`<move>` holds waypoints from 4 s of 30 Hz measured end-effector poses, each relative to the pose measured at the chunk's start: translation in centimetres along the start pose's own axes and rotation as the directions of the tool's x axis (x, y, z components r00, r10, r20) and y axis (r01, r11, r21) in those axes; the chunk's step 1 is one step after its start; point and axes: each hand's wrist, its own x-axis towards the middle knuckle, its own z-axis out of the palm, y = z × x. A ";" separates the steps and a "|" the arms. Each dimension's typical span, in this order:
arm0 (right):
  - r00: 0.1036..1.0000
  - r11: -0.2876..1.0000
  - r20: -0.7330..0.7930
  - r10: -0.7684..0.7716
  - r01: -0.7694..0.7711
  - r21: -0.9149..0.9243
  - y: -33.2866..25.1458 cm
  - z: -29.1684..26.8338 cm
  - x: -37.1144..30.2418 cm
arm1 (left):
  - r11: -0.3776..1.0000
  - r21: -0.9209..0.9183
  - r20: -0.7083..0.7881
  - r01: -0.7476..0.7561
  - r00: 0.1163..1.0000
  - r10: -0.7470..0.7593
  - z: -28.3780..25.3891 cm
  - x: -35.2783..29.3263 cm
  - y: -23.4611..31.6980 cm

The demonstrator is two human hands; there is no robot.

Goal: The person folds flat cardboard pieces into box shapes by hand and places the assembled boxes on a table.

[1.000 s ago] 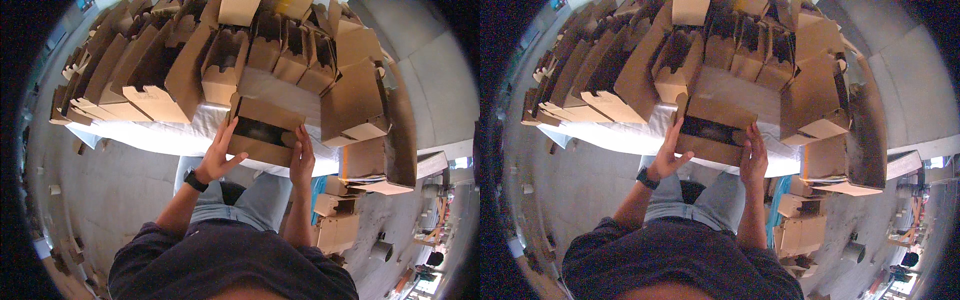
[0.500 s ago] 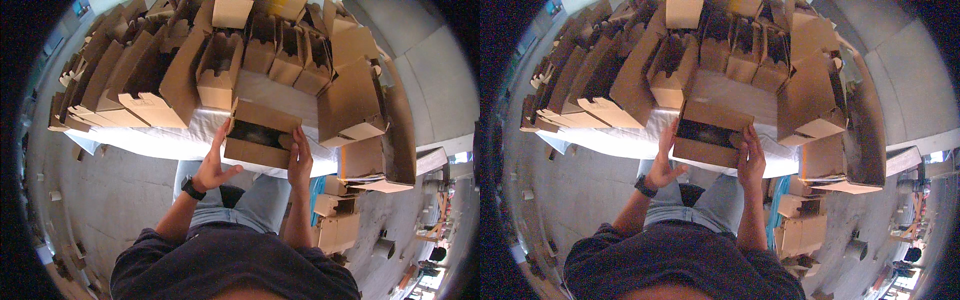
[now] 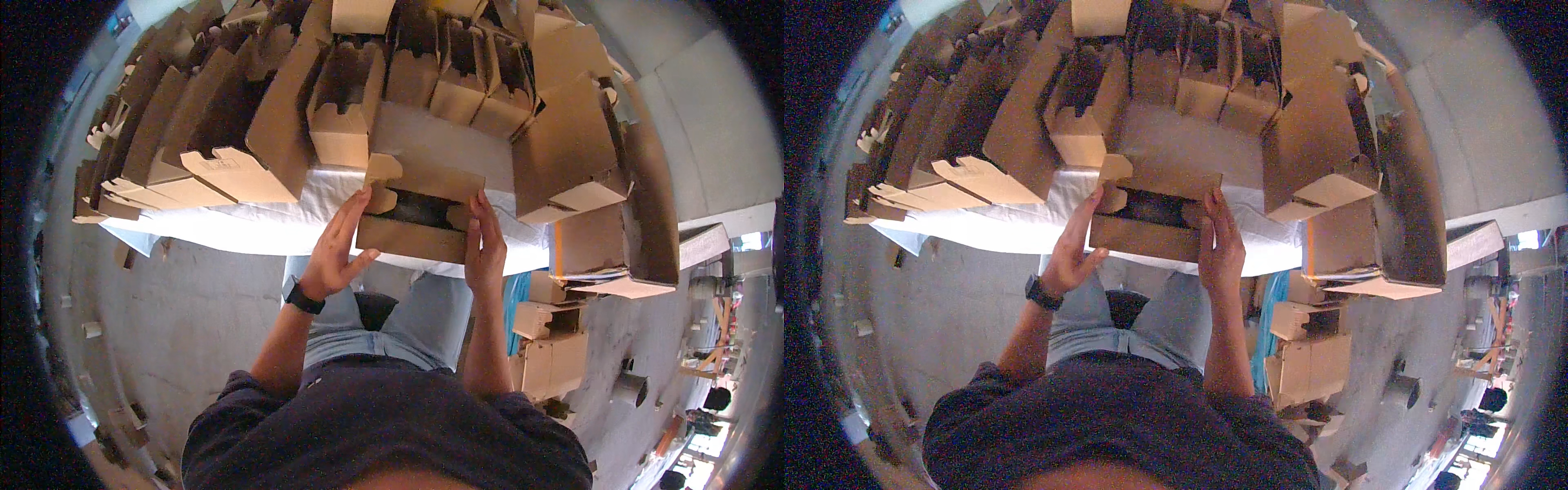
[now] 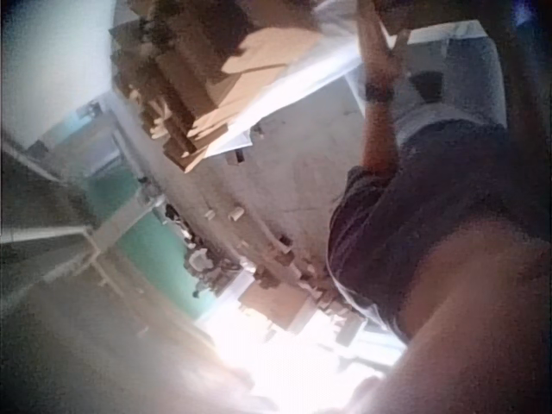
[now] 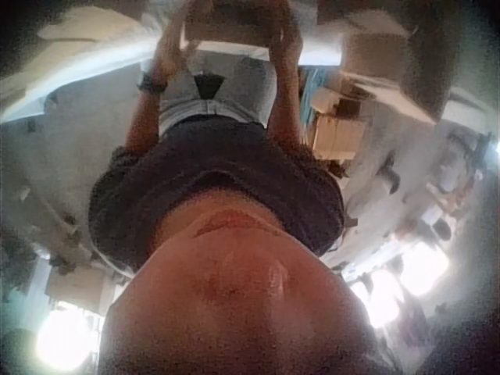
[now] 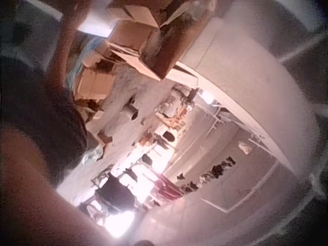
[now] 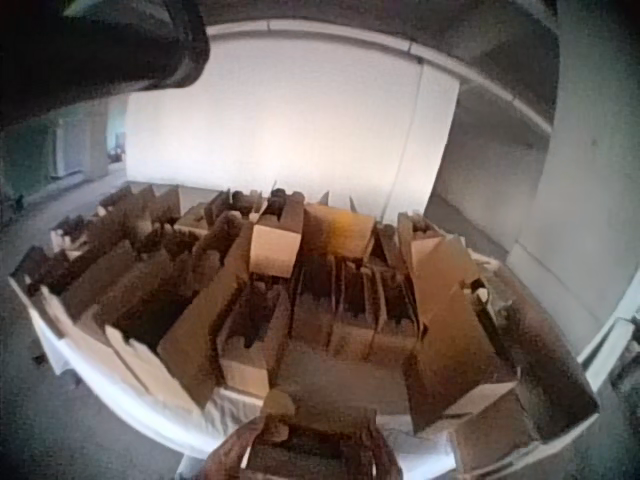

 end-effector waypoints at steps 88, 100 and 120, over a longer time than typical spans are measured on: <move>0.960 0.933 0.034 -0.279 0.280 -0.228 2.4 -5.0 1.3 | 0.951 0.307 -0.197 0.049 0.980 0.012 2.4 1.2 -1.0; 0.957 0.906 0.113 -0.267 0.289 -0.310 0.2 -5.3 3.2 | 0.957 0.280 -0.165 0.072 0.986 -0.026 1.9 1.3 -0.8; 0.985 0.937 0.056 -0.161 0.170 -0.305 1.5 -4.2 0.7 | 0.994 0.111 0.002 -0.021 1.000 0.021 1.0 3.1 -0.2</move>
